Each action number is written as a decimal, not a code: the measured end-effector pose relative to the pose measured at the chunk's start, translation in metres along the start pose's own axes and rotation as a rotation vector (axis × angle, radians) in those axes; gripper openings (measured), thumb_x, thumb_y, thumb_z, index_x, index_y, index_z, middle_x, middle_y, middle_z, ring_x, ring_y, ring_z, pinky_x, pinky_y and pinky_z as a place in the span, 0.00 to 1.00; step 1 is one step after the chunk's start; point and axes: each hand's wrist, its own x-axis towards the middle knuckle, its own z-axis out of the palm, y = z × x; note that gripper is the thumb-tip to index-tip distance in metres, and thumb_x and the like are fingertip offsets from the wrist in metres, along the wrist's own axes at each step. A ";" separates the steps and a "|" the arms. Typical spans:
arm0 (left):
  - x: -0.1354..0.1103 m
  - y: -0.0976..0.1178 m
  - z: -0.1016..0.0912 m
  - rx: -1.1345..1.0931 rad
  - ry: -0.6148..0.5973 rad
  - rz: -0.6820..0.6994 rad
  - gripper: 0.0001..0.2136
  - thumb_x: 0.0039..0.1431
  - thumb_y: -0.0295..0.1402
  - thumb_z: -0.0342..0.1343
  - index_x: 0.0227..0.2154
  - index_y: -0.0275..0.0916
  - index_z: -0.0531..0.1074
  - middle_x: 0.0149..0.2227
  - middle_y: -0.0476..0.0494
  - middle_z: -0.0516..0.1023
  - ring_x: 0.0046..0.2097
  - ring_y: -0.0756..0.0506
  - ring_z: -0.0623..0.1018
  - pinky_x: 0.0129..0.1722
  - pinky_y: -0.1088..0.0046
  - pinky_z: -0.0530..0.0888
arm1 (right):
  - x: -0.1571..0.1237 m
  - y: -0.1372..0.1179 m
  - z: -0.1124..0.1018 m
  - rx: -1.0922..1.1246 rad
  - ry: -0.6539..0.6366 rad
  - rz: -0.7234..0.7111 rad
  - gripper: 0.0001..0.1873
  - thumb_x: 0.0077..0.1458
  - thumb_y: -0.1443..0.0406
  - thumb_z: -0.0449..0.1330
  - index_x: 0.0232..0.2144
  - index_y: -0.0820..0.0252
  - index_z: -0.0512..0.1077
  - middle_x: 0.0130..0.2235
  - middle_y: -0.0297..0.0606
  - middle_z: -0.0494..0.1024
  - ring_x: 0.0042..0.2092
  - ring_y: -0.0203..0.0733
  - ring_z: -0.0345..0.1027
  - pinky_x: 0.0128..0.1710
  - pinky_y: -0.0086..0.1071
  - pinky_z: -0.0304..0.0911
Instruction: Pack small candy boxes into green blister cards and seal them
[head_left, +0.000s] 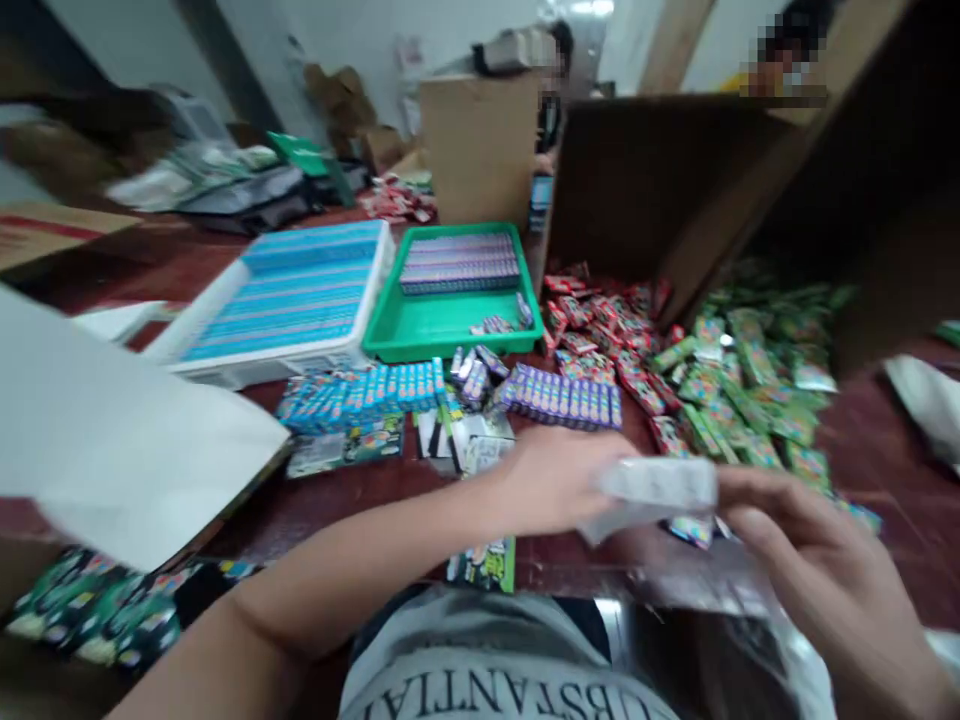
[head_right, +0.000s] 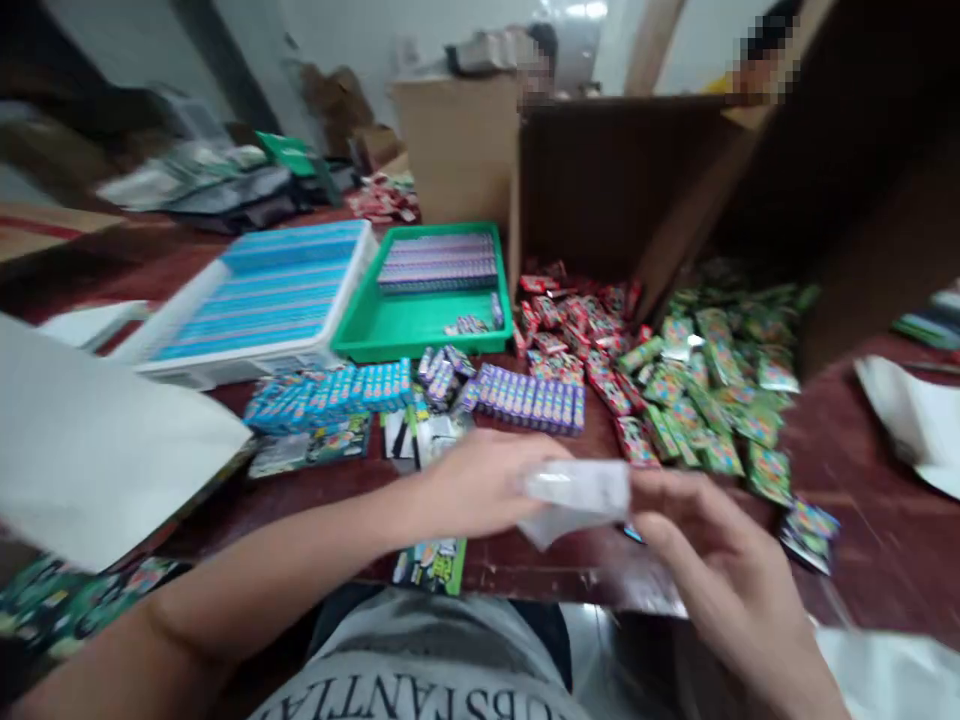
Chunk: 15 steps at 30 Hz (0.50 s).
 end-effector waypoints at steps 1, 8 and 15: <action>-0.004 -0.005 -0.003 0.061 0.007 -0.027 0.11 0.64 0.32 0.56 0.48 0.46 0.77 0.42 0.43 0.84 0.40 0.40 0.83 0.38 0.66 0.74 | 0.012 -0.013 0.007 0.047 0.021 0.009 0.15 0.57 0.52 0.66 0.47 0.42 0.77 0.48 0.44 0.81 0.48 0.58 0.77 0.46 0.50 0.75; -0.018 -0.027 -0.008 -0.173 -0.096 -0.149 0.15 0.55 0.39 0.67 0.44 0.41 0.78 0.39 0.43 0.83 0.39 0.42 0.80 0.36 0.70 0.71 | 0.052 -0.028 0.054 0.154 -0.326 0.074 0.14 0.55 0.52 0.69 0.32 0.55 0.77 0.34 0.37 0.80 0.34 0.41 0.73 0.33 0.33 0.69; -0.028 -0.059 0.005 -0.627 0.027 -0.424 0.11 0.60 0.40 0.63 0.39 0.37 0.80 0.33 0.46 0.81 0.31 0.50 0.76 0.29 0.77 0.69 | 0.032 0.006 0.069 0.316 -0.253 0.246 0.14 0.54 0.54 0.70 0.33 0.57 0.77 0.32 0.34 0.78 0.31 0.36 0.68 0.29 0.29 0.62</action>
